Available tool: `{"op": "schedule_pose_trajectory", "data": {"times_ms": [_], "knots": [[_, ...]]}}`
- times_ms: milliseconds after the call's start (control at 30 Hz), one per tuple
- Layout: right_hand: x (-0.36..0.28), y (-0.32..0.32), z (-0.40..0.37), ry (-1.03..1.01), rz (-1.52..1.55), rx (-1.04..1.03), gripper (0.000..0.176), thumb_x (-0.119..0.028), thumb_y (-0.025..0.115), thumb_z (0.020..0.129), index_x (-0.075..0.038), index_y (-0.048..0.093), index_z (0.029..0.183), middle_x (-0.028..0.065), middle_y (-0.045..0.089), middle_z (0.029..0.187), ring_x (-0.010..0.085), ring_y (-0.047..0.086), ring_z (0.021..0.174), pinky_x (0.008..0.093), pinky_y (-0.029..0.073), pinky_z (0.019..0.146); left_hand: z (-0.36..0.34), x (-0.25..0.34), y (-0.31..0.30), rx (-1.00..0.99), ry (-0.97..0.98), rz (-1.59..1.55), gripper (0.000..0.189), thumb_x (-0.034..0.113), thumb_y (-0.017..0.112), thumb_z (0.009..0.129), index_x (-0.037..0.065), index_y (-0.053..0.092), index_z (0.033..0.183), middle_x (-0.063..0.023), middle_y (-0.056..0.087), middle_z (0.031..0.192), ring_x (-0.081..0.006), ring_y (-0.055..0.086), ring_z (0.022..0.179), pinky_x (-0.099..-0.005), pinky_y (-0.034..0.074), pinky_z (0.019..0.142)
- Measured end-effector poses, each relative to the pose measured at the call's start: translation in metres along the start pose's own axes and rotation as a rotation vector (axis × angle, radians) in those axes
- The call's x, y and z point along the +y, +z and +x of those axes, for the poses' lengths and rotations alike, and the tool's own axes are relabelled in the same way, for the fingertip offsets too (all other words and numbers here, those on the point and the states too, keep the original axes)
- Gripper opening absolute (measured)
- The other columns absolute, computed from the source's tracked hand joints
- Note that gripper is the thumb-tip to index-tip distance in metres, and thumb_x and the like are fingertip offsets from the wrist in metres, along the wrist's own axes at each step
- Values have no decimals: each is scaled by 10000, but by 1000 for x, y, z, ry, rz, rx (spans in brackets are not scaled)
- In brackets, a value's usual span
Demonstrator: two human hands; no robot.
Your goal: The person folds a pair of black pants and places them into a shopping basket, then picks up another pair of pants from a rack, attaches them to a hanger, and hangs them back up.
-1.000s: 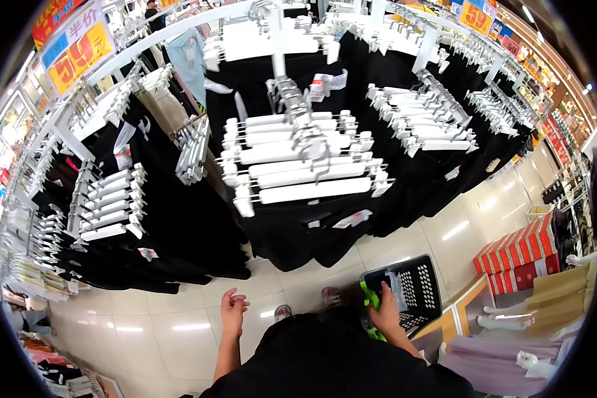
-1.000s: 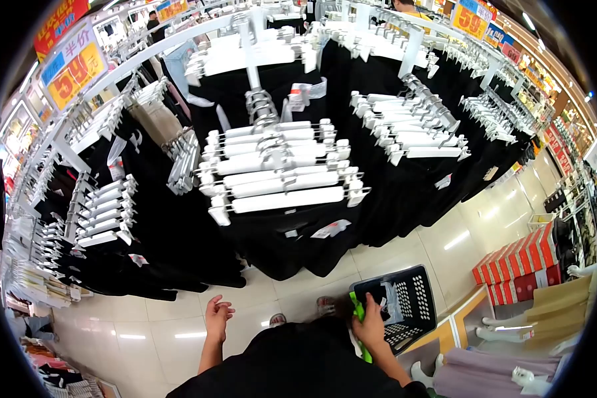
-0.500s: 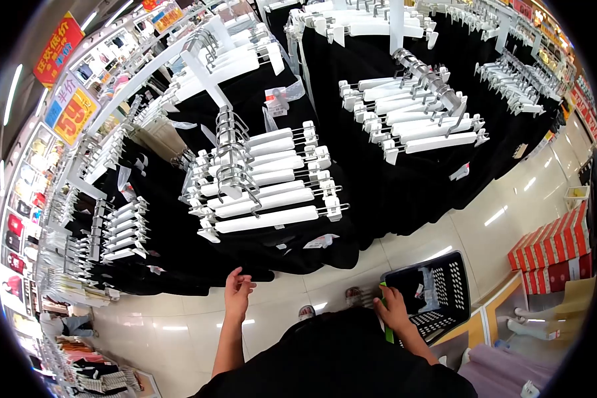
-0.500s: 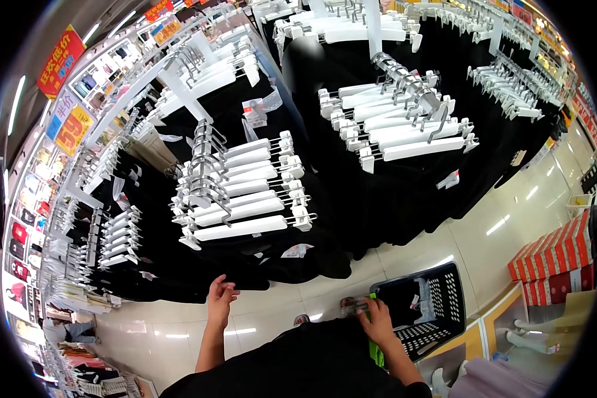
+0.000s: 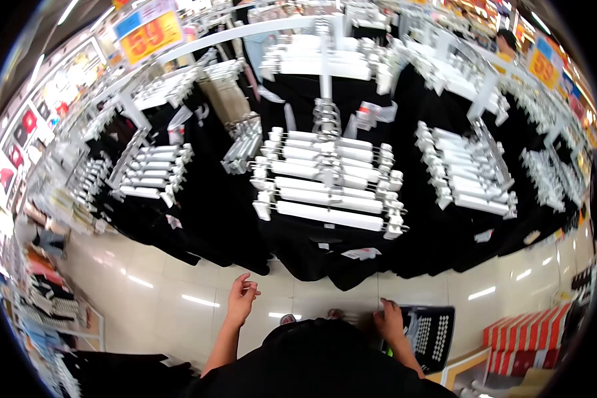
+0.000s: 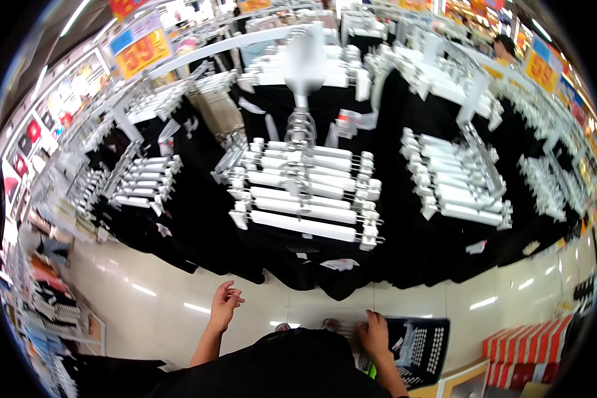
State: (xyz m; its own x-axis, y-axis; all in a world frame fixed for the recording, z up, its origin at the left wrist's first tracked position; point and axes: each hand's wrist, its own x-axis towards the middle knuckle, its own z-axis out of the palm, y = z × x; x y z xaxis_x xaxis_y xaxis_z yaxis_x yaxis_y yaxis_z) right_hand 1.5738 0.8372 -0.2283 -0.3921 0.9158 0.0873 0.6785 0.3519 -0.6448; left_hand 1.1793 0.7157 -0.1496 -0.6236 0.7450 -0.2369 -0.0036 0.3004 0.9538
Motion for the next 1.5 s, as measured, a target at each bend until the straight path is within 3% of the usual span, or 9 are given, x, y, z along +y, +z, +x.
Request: {"op": "schedule_pose_trajectory", "data": {"times_ms": [133,233,333,600,700,833,1000,1167,1500], "knots": [[-25,22,6,-184,-31,-36,485,-85,608,775,2,472,1233,241,531,1133,397,533,1004,430,447,872,-5,-26,-30,86,-16,-69,432,103,550,886,49,417,1292,-68,566,1007,-153,611,808,-260,464,711],[-48,26,21,-38,285,-6,476,-61,565,833,9,424,1282,192,522,1138,295,553,966,366,452,859,-12,-52,-45,131,-19,-146,428,92,547,879,43,419,1285,-67,569,1002,-152,613,806,-262,466,709],[-69,15,52,-3,360,260,441,-42,483,910,29,365,1329,127,496,1113,184,508,969,302,416,884,-26,-74,-57,204,-69,-192,396,79,546,880,26,438,1257,-62,583,955,-143,611,757,-244,456,648],[-146,-25,122,-218,216,707,473,-176,344,983,55,254,1386,192,352,1342,260,370,1217,359,264,1046,-34,-102,-75,251,-141,-327,385,62,510,880,33,431,1255,-55,598,935,-159,624,771,-268,477,684],[-159,-13,144,-162,444,790,522,-218,347,989,56,199,1408,210,273,1422,281,310,1283,365,213,1077,-23,-103,-75,190,-110,-346,382,70,518,878,34,437,1250,-54,600,937,-154,622,763,-267,475,680],[-174,-13,151,-38,618,760,543,-229,377,984,47,189,1411,212,273,1423,270,308,1283,352,213,1073,-7,-92,-70,132,-72,-363,382,44,525,857,22,458,1232,-54,589,929,-139,607,760,-245,451,663],[-163,-31,136,-5,714,654,382,-217,550,939,18,440,1220,34,527,1006,94,476,886,232,387,797,13,-61,-64,-20,0,-296,378,82,529,881,30,445,1247,-67,600,954,-148,608,811,-257,465,717],[-150,-35,118,-24,647,612,258,-200,608,906,-29,516,1077,-60,444,809,24,372,724,179,327,653,47,-15,-47,-176,125,-285,372,106,545,900,31,450,1252,-70,600,1000,-138,596,813,-257,462,728],[-179,-45,92,-6,1124,398,299,-175,615,902,-10,508,1128,-58,496,899,13,390,764,169,313,705,101,117,10,-139,597,-26,480,214,536,927,69,398,1363,-112,478,1254,-179,439,1180,-266,396,910]]}}
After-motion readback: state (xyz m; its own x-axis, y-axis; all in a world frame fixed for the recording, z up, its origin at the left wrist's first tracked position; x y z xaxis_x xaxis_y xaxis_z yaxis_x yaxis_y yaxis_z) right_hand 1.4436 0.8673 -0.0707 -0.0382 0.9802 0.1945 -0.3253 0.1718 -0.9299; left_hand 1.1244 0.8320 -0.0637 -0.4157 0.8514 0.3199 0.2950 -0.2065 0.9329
